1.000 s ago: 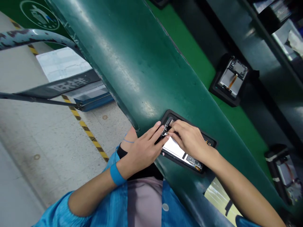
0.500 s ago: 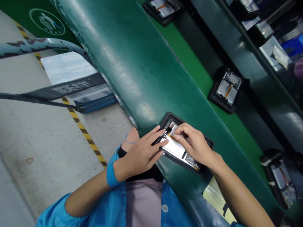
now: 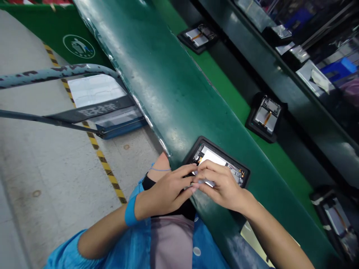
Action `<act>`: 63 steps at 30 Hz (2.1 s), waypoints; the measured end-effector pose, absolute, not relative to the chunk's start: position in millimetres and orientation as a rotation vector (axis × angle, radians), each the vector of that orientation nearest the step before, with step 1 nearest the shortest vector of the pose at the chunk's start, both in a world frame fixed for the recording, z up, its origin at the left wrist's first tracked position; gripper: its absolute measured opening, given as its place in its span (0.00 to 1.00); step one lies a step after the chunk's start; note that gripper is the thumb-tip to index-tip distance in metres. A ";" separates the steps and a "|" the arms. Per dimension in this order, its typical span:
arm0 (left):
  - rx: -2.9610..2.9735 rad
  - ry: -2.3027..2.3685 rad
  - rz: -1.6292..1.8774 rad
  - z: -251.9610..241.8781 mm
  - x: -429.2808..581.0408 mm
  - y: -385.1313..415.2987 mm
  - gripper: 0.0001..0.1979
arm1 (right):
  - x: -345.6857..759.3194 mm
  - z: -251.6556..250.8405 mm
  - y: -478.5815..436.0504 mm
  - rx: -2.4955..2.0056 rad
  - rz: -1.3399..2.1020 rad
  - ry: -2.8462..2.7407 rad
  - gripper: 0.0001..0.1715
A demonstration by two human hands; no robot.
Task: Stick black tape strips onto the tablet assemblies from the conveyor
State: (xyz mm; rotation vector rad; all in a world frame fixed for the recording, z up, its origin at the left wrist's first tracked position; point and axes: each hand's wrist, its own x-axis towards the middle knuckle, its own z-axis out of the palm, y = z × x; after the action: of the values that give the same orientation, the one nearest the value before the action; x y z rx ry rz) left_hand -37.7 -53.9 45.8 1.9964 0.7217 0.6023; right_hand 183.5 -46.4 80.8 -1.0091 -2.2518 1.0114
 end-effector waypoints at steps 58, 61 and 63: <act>2.674 0.962 0.475 4.9 -17.5 -20.1 0.24 | 232.1 42.5 -110.3 -1.504 0.343 -2.370 0.10; 2.644 1.015 0.582 1.8 -24.0 -15.8 0.22 | 238.6 34.8 -134.1 -1.477 0.258 -2.487 0.16; 2.596 1.062 0.700 0.7 -32.4 -15.5 0.22 | 242.3 25.8 -143.6 -1.495 0.164 -2.544 0.14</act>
State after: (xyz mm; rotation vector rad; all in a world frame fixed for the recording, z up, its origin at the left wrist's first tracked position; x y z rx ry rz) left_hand -32.4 -15.5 0.7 2.5956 1.0619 0.7001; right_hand 242.3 -143.6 25.8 -1.4948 -2.5441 0.1636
